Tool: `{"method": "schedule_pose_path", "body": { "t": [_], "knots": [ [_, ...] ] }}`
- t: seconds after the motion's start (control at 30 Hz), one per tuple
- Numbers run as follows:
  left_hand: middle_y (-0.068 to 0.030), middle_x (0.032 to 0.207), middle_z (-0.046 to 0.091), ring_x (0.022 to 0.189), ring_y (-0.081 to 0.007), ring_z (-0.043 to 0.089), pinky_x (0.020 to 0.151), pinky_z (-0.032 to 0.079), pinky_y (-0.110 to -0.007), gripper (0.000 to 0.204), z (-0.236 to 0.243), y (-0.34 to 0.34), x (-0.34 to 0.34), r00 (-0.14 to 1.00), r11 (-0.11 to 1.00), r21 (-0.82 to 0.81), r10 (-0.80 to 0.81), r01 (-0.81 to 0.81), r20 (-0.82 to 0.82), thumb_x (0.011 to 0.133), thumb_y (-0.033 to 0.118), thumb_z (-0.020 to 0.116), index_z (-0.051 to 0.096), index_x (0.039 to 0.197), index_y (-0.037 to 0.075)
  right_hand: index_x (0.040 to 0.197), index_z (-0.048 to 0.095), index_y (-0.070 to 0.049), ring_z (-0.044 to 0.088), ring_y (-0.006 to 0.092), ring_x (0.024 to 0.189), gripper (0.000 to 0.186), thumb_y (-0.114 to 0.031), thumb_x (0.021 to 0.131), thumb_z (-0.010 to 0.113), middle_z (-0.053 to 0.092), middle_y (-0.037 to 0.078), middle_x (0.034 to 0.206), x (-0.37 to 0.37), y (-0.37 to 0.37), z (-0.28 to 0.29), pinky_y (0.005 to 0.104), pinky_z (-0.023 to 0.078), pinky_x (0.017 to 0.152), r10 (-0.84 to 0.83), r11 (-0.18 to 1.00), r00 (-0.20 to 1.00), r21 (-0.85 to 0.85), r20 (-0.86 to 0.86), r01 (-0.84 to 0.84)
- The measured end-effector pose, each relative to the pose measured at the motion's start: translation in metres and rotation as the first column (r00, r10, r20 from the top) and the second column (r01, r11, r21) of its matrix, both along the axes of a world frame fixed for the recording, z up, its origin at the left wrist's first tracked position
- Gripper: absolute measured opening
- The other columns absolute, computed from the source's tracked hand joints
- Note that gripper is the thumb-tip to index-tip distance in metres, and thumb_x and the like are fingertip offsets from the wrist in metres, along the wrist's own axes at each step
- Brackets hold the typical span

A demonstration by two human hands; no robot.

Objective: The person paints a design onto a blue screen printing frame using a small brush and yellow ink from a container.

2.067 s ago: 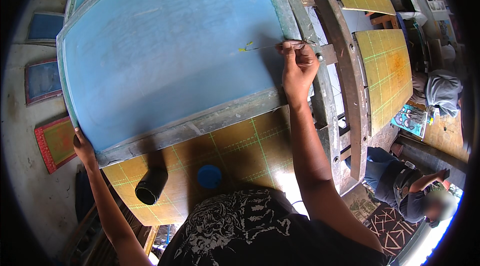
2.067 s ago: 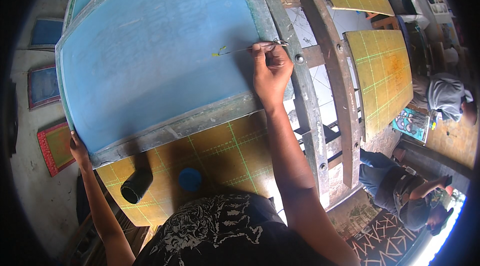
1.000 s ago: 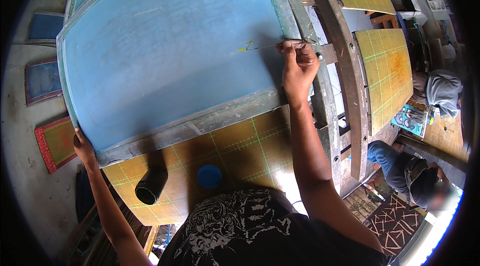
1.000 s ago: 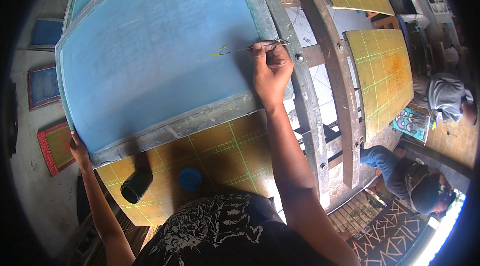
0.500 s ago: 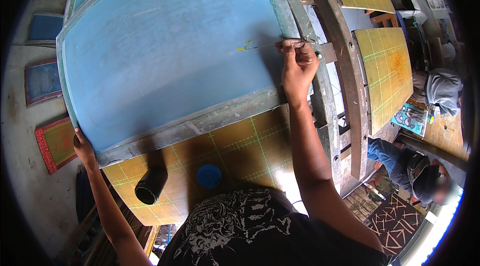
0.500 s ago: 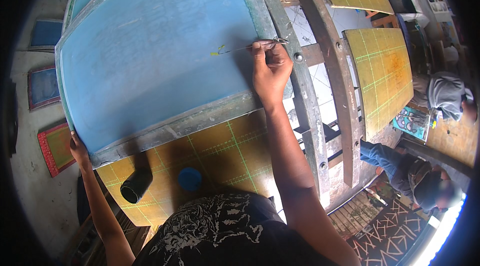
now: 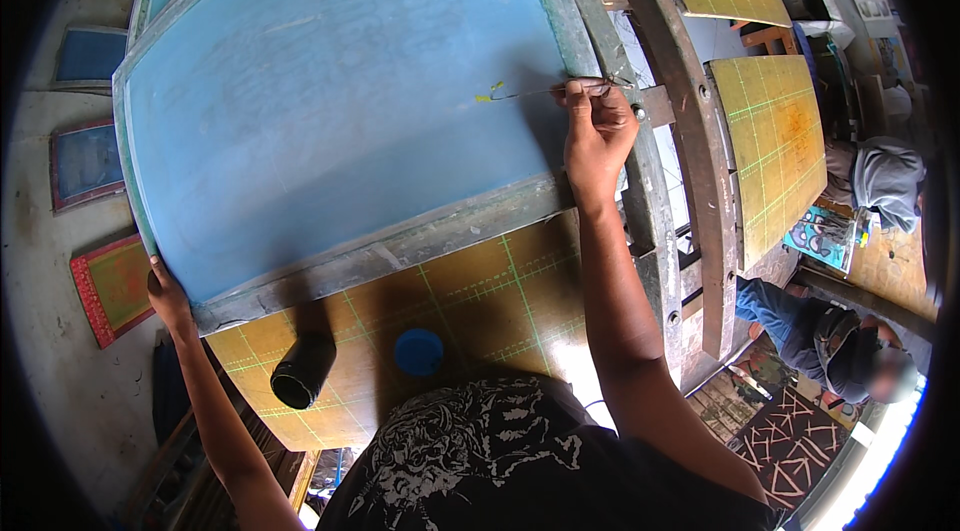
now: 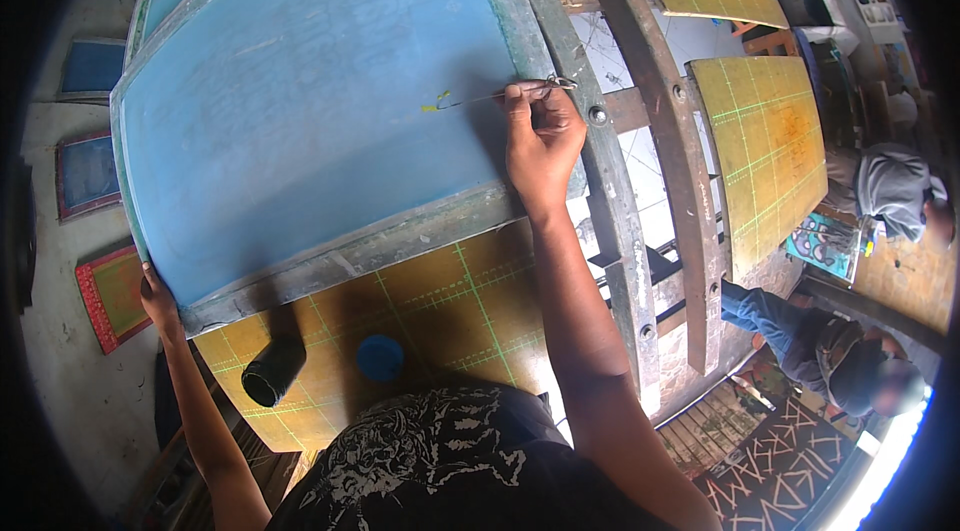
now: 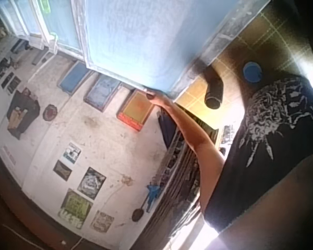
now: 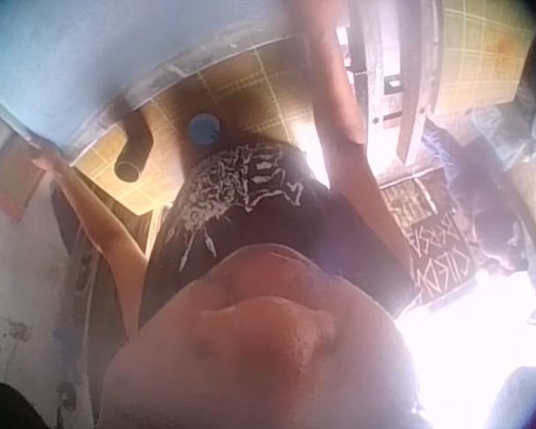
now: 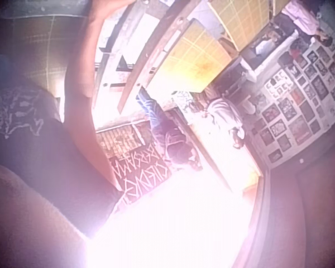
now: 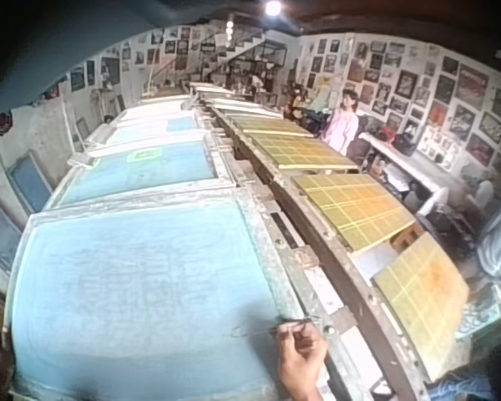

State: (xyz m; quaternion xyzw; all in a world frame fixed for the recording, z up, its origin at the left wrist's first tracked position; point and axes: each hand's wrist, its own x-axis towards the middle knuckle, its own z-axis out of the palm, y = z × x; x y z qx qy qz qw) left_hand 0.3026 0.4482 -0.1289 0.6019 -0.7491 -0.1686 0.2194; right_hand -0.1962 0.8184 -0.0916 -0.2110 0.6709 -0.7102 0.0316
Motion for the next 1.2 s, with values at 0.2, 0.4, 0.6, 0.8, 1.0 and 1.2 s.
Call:
{"method": "schedule_pose_path", "body": {
  "t": [0.2,0.4,0.6,0.8,1.0,1.2],
  "knots": [
    [-0.0142,0.082,0.063,0.072,-0.0233,0.055,0.07,0.046,-0.036,0.053,-0.002,-0.002,0.002,0.999,1.0,0.013,-0.018,0.019,-0.03,0.098,0.041,0.036,0.058,0.096,-0.007,0.084,0.059,0.002,0.063,0.0136,0.078,0.009,-0.005,0.089,0.059,0.064,0.008,0.083,0.0,0.0,0.0,0.0262,0.05,0.072,0.002,1.0,1.0,0.006,-0.005,-0.002],
    [-0.0137,0.077,0.062,0.068,-0.0229,0.054,0.067,0.045,-0.036,0.053,0.004,0.004,-0.005,1.0,1.0,0.018,-0.003,0.003,-0.01,0.098,0.041,0.037,0.058,0.093,-0.007,0.084,0.059,0.002,0.063,0.0137,0.078,0.009,-0.005,0.089,0.059,0.063,0.007,0.083,0.001,0.0,0.001,0.0262,0.05,0.073,0.02,1.0,1.0,-0.015,0.013,-0.02],
    [-0.0134,0.074,0.062,0.065,-0.0236,0.054,0.065,0.045,-0.037,0.054,0.007,0.009,-0.011,1.0,1.0,0.003,-0.006,0.006,-0.028,0.097,0.042,0.037,0.059,0.091,-0.007,0.084,0.06,0.002,0.062,0.0132,0.078,0.009,-0.005,0.088,0.06,0.064,0.007,0.083,0.0,-0.001,0.001,0.0256,0.05,0.072,0.019,0.999,1.0,0.033,0.002,-0.019],
    [-0.0146,0.077,0.063,0.067,-0.0246,0.056,0.066,0.045,-0.037,0.055,0.009,0.01,-0.012,1.0,1.0,0.014,0.016,-0.016,-0.016,0.097,0.043,0.037,0.059,0.093,-0.007,0.083,0.061,0.002,0.062,0.0123,0.078,0.01,-0.006,0.088,0.061,0.064,0.007,0.082,0.001,-0.002,0.003,0.0249,0.049,0.071,0.035,0.999,0.999,0.02,0.004,-0.035],
    [-0.015,0.08,0.064,0.07,-0.0241,0.057,0.068,0.046,-0.037,0.054,0.008,0.01,-0.012,0.998,1.0,0.018,0.005,-0.004,-0.059,0.097,0.042,0.037,0.059,0.094,-0.007,0.083,0.062,0.002,0.061,0.011,0.076,0.01,-0.007,0.088,0.062,0.064,0.006,0.081,0.001,-0.003,0.0,0.0238,0.048,0.07,0.042,0.999,0.999,0.018,0.002,-0.042],
    [-0.0134,0.078,0.063,0.069,-0.0223,0.056,0.067,0.046,-0.036,0.052,0.01,0.013,-0.015,0.997,1.0,-0.004,-0.024,0.024,-0.078,0.098,0.04,0.037,0.059,0.093,-0.007,0.083,0.062,0.002,0.061,0.0101,0.074,0.011,-0.009,0.088,0.062,0.065,0.005,0.079,0.001,-0.003,0.0,0.0231,0.047,0.069,0.045,0.998,0.999,0.044,-0.001,-0.045]
  ]
}}
